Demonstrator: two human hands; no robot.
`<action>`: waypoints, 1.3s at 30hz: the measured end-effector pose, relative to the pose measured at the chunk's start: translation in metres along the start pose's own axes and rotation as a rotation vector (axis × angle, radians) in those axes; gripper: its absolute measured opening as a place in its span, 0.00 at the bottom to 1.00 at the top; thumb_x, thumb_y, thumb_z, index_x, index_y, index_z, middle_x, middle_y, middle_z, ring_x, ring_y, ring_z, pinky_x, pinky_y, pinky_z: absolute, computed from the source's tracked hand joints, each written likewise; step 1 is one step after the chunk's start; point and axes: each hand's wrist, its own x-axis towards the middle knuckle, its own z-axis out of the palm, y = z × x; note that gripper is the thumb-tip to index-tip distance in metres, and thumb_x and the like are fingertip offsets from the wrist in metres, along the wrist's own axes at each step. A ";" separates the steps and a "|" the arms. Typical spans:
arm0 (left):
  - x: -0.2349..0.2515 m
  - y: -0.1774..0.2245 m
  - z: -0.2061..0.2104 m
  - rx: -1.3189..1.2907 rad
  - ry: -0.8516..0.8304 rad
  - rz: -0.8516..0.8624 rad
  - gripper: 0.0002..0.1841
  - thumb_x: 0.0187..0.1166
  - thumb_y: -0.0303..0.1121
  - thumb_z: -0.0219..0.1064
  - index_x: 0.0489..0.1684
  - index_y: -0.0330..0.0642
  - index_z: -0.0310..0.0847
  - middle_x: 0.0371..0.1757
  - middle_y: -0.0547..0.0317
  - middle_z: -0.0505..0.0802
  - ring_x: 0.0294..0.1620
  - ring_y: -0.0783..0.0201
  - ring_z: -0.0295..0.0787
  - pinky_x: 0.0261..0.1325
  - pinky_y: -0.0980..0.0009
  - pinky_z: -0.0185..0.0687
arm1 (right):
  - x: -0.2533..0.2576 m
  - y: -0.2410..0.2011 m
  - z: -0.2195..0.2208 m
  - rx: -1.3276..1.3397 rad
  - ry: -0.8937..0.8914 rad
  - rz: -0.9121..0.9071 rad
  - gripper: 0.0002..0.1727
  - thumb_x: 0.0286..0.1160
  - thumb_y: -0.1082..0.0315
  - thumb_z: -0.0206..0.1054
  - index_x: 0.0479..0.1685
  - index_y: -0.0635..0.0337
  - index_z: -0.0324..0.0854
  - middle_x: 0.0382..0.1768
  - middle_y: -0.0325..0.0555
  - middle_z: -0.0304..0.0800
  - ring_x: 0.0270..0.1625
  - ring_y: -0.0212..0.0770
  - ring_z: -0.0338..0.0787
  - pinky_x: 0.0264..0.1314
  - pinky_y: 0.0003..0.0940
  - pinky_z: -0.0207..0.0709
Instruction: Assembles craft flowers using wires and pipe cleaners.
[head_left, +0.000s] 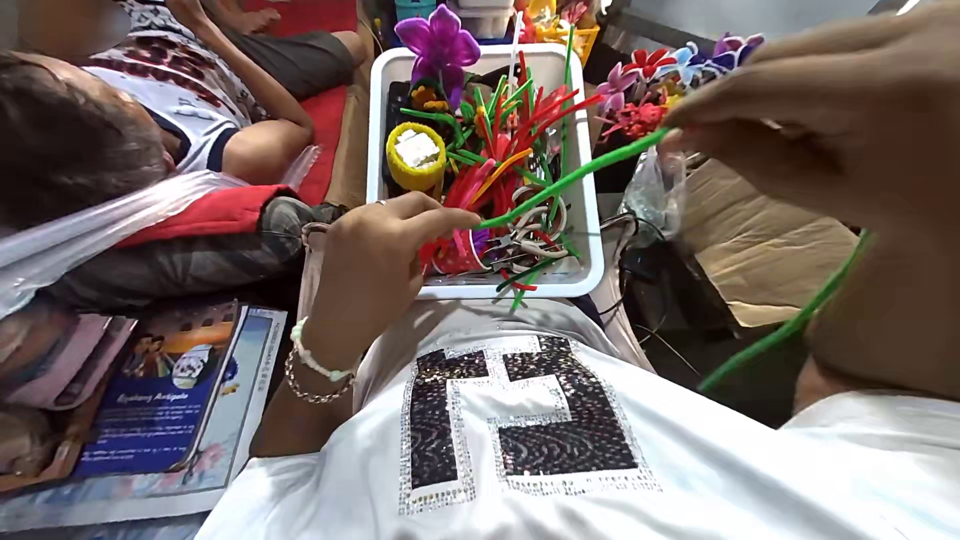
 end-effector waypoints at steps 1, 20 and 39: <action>-0.001 -0.002 -0.002 -0.076 -0.054 0.025 0.25 0.73 0.17 0.57 0.56 0.56 0.93 0.48 0.62 0.96 0.43 0.61 0.93 0.43 0.55 0.88 | 0.005 0.007 0.003 0.019 0.017 -0.010 0.17 0.90 0.60 0.56 0.51 0.60 0.89 0.36 0.55 0.91 0.31 0.47 0.86 0.32 0.47 0.75; 0.001 -0.003 -0.002 -0.550 0.222 -0.182 0.22 0.85 0.18 0.54 0.75 0.41 0.80 0.58 0.60 0.91 0.43 0.74 0.87 0.46 0.78 0.85 | 0.001 -0.034 0.133 0.431 -0.305 0.001 0.13 0.83 0.62 0.59 0.33 0.53 0.85 0.22 0.35 0.80 0.26 0.35 0.83 0.29 0.39 0.78; 0.003 0.008 0.022 -0.033 -0.054 0.145 0.25 0.75 0.18 0.61 0.60 0.60 0.94 0.47 0.54 0.95 0.32 0.55 0.89 0.32 0.55 0.79 | 0.000 -0.019 -0.009 0.064 -0.059 -0.032 0.17 0.90 0.60 0.53 0.47 0.58 0.86 0.33 0.47 0.88 0.27 0.40 0.83 0.27 0.43 0.72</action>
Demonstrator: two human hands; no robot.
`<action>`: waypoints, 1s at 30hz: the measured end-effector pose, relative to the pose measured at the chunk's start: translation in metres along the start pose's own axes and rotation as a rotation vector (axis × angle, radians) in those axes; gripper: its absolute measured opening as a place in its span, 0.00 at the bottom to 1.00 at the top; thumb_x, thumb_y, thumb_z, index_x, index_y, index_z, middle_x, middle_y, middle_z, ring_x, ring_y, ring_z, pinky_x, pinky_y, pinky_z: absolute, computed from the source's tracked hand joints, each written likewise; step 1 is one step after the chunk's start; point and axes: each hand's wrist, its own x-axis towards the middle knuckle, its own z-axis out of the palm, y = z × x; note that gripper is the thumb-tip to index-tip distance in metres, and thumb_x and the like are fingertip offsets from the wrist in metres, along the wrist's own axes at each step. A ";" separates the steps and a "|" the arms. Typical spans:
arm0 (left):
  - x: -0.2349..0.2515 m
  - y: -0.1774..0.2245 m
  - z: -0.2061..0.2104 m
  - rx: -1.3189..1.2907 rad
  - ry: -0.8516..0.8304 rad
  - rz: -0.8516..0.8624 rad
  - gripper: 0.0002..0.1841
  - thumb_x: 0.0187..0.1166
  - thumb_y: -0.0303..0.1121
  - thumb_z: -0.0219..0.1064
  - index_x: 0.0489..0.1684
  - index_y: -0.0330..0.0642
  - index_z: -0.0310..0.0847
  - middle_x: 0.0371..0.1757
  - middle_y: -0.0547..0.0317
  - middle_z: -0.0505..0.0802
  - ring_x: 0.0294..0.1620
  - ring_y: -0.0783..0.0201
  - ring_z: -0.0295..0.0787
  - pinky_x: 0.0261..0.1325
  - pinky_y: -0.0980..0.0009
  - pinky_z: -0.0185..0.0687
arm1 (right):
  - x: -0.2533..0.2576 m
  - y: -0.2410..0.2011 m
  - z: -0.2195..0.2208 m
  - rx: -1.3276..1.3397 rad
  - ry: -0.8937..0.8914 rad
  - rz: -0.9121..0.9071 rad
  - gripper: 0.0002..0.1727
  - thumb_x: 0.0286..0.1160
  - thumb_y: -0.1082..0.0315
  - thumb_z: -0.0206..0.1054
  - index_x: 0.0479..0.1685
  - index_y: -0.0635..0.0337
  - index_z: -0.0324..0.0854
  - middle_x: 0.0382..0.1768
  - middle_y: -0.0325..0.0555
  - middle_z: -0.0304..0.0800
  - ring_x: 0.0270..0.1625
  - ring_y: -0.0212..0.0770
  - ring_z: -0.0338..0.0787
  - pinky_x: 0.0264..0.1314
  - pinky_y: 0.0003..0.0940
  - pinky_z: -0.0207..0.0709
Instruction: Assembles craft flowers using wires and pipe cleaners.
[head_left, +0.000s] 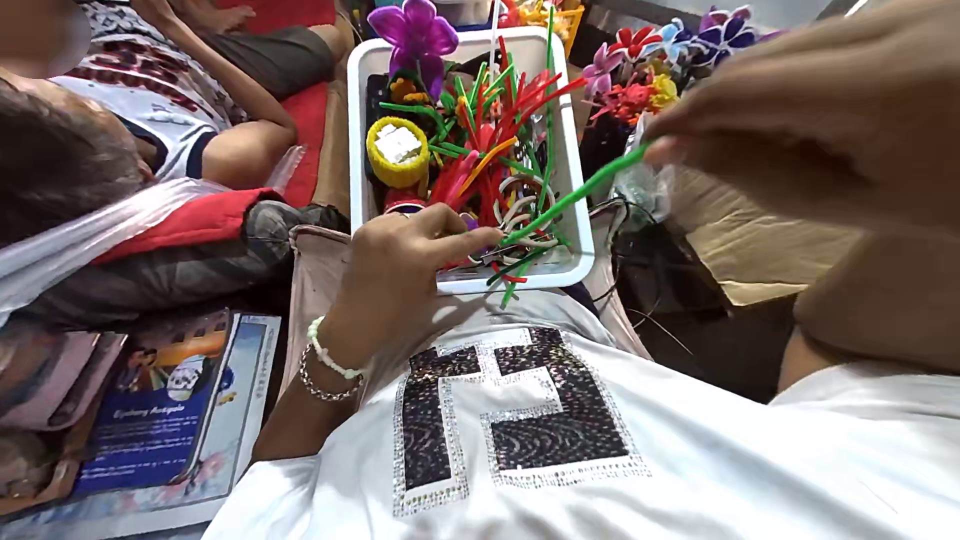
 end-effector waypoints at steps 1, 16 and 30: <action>-0.001 0.000 -0.002 -0.050 -0.021 0.039 0.25 0.74 0.19 0.61 0.59 0.60 0.94 0.46 0.56 0.95 0.33 0.57 0.88 0.33 0.57 0.79 | 0.003 0.009 0.002 0.005 0.024 0.011 0.18 0.90 0.59 0.53 0.47 0.58 0.87 0.33 0.46 0.88 0.28 0.38 0.82 0.29 0.41 0.72; 0.002 0.007 -0.006 -0.622 0.348 -0.109 0.17 0.80 0.13 0.54 0.61 0.28 0.85 0.49 0.55 0.93 0.45 0.71 0.89 0.52 0.74 0.87 | 0.017 0.027 0.143 0.452 -0.070 0.127 0.17 0.88 0.62 0.56 0.39 0.60 0.88 0.24 0.41 0.85 0.26 0.35 0.83 0.33 0.38 0.79; -0.001 0.001 -0.004 -0.167 0.329 -0.344 0.30 0.81 0.16 0.53 0.81 0.53 0.78 0.54 0.53 0.88 0.45 0.63 0.89 0.44 0.65 0.87 | -0.014 -0.014 0.096 0.336 -0.217 0.140 0.14 0.86 0.57 0.57 0.43 0.51 0.87 0.28 0.31 0.84 0.27 0.28 0.81 0.29 0.30 0.77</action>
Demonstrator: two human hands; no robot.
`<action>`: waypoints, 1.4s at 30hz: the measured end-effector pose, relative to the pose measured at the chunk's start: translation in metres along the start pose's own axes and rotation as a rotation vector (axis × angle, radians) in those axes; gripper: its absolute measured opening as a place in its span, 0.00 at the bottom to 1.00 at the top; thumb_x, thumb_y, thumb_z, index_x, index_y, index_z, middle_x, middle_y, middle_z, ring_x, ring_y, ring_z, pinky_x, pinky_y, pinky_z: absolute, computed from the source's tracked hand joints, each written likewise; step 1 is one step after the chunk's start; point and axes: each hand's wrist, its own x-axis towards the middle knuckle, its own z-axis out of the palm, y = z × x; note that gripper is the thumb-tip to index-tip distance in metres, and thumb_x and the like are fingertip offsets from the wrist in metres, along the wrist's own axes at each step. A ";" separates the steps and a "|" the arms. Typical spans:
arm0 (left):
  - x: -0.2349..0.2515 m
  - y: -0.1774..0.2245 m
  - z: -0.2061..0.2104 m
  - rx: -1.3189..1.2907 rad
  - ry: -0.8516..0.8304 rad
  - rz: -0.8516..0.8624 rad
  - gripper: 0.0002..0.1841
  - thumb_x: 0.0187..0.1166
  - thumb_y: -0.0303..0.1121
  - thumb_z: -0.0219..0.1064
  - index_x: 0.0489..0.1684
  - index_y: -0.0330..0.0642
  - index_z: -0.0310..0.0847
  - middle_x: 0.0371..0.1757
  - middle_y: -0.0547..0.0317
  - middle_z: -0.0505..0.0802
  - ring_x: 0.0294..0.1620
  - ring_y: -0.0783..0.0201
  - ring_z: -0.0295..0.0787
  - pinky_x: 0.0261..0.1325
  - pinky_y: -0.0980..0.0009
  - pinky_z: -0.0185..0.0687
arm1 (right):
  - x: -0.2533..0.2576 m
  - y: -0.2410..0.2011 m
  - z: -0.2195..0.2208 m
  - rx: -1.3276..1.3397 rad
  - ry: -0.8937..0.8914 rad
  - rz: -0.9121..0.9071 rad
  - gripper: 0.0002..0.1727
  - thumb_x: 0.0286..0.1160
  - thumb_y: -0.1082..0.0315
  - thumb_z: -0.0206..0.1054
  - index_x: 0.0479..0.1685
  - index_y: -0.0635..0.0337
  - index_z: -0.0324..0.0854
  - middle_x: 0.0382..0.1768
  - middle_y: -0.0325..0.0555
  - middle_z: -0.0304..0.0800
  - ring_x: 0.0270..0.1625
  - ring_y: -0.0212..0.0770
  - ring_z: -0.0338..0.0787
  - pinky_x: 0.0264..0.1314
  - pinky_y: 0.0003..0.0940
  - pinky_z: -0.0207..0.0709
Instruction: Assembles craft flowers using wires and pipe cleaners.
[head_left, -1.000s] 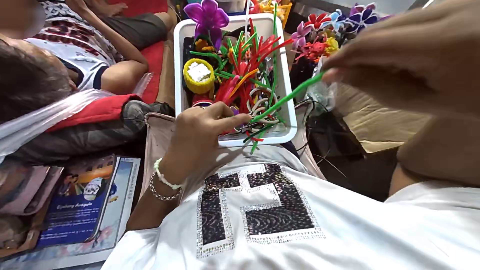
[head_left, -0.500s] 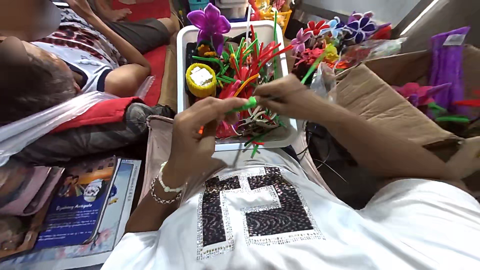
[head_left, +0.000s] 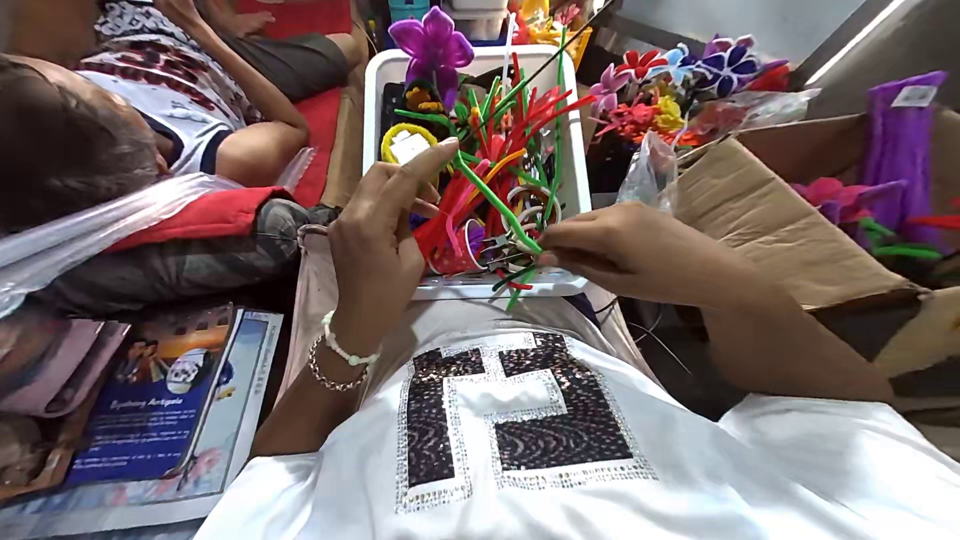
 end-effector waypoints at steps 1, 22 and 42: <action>0.000 0.000 0.000 -0.023 -0.005 -0.007 0.29 0.82 0.17 0.53 0.81 0.52 0.78 0.55 0.53 0.89 0.45 0.64 0.89 0.45 0.66 0.87 | 0.001 0.000 -0.002 0.018 0.028 0.032 0.14 0.86 0.57 0.58 0.48 0.52 0.87 0.31 0.32 0.85 0.29 0.28 0.82 0.32 0.30 0.80; -0.006 0.006 0.012 -0.294 -0.049 -0.046 0.16 0.80 0.16 0.58 0.60 0.34 0.84 0.46 0.58 0.94 0.42 0.70 0.92 0.48 0.72 0.92 | 0.063 -0.001 0.040 0.677 0.606 -0.008 0.05 0.77 0.72 0.70 0.47 0.61 0.88 0.44 0.34 0.92 0.45 0.26 0.91 0.53 0.24 0.88; 0.001 0.003 0.002 -0.185 -0.105 0.004 0.11 0.89 0.30 0.60 0.56 0.33 0.86 0.41 0.58 0.92 0.35 0.74 0.89 0.41 0.77 0.88 | 0.070 0.005 0.044 0.508 0.567 -0.171 0.07 0.81 0.73 0.67 0.48 0.68 0.86 0.47 0.42 0.91 0.46 0.26 0.90 0.50 0.22 0.87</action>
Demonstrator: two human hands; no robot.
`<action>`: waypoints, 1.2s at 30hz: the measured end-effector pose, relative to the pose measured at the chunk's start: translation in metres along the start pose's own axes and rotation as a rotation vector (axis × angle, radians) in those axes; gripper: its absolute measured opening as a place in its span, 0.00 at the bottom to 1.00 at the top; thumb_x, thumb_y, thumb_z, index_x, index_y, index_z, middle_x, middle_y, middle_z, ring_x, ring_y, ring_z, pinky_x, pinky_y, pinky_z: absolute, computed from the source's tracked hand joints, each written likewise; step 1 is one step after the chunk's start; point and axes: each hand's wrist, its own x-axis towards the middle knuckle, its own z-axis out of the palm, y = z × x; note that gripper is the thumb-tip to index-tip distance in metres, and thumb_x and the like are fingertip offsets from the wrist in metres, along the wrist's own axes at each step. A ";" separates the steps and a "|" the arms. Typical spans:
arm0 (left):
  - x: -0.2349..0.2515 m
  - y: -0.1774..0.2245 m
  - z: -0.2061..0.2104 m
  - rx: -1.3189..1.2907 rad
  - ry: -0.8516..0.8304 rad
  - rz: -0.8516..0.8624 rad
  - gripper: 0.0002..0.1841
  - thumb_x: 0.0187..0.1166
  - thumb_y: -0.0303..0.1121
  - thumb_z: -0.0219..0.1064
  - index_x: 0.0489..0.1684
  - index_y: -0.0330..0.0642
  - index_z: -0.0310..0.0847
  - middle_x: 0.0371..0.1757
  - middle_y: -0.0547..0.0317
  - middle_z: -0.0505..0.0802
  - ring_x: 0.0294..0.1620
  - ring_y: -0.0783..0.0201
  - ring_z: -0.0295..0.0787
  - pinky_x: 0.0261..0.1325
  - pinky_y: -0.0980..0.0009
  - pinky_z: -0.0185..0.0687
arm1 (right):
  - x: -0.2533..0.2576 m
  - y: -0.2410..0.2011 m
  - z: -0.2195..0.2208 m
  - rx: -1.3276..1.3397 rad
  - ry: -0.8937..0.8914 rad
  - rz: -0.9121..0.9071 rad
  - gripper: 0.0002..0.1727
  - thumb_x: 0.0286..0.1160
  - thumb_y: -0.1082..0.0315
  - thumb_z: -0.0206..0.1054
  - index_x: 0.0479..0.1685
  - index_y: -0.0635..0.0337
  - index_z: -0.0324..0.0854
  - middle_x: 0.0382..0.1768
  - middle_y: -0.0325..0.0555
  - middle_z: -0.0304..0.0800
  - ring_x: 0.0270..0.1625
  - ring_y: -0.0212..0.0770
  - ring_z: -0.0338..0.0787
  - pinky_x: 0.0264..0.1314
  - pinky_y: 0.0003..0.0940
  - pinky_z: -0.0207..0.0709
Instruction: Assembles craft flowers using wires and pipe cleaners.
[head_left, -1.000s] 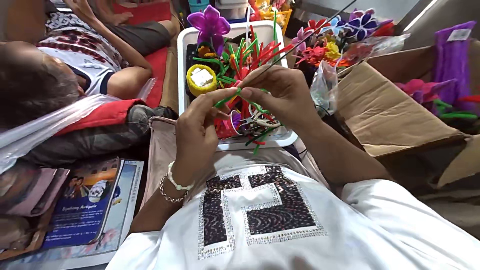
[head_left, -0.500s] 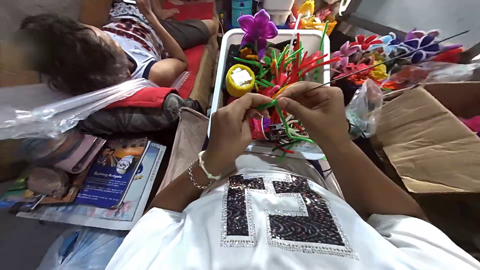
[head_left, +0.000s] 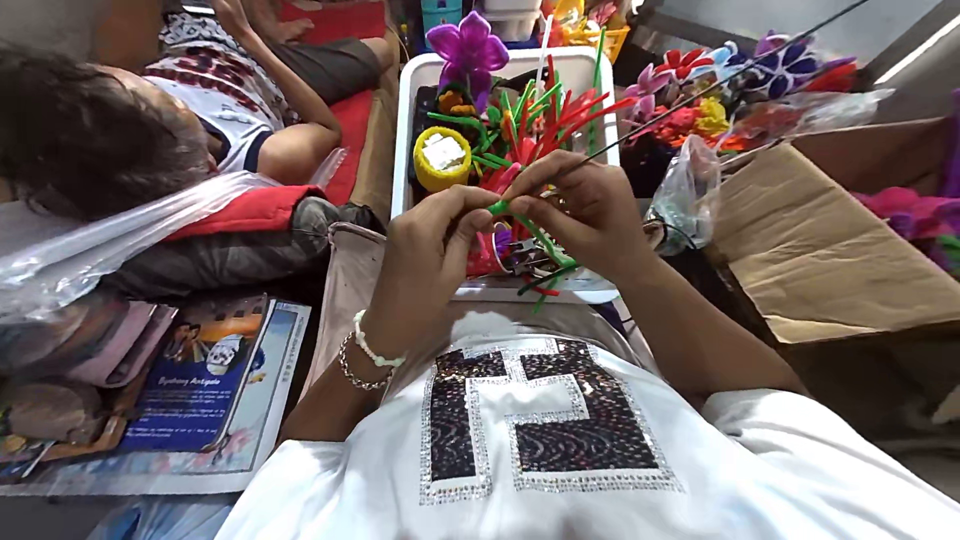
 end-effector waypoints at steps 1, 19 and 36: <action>-0.001 0.000 0.001 0.003 0.037 -0.001 0.10 0.87 0.29 0.63 0.52 0.34 0.88 0.39 0.58 0.92 0.33 0.75 0.88 0.38 0.78 0.87 | -0.001 0.001 0.002 0.032 0.007 0.002 0.07 0.81 0.73 0.67 0.48 0.69 0.86 0.47 0.43 0.92 0.46 0.26 0.90 0.50 0.22 0.87; -0.002 0.000 0.014 0.115 0.145 0.086 0.07 0.83 0.27 0.68 0.49 0.31 0.86 0.44 0.53 0.93 0.43 0.71 0.91 0.49 0.76 0.89 | -0.007 -0.006 0.008 -0.101 0.009 0.093 0.07 0.79 0.71 0.68 0.46 0.66 0.89 0.39 0.42 0.94 0.41 0.26 0.91 0.50 0.25 0.86; -0.003 0.002 0.011 0.382 0.200 0.138 0.10 0.83 0.26 0.67 0.55 0.40 0.92 0.50 0.51 0.96 0.49 0.57 0.92 0.51 0.60 0.83 | -0.009 -0.046 0.000 -0.629 -0.043 -0.038 0.09 0.81 0.72 0.63 0.45 0.64 0.89 0.36 0.49 0.90 0.38 0.40 0.88 0.41 0.31 0.81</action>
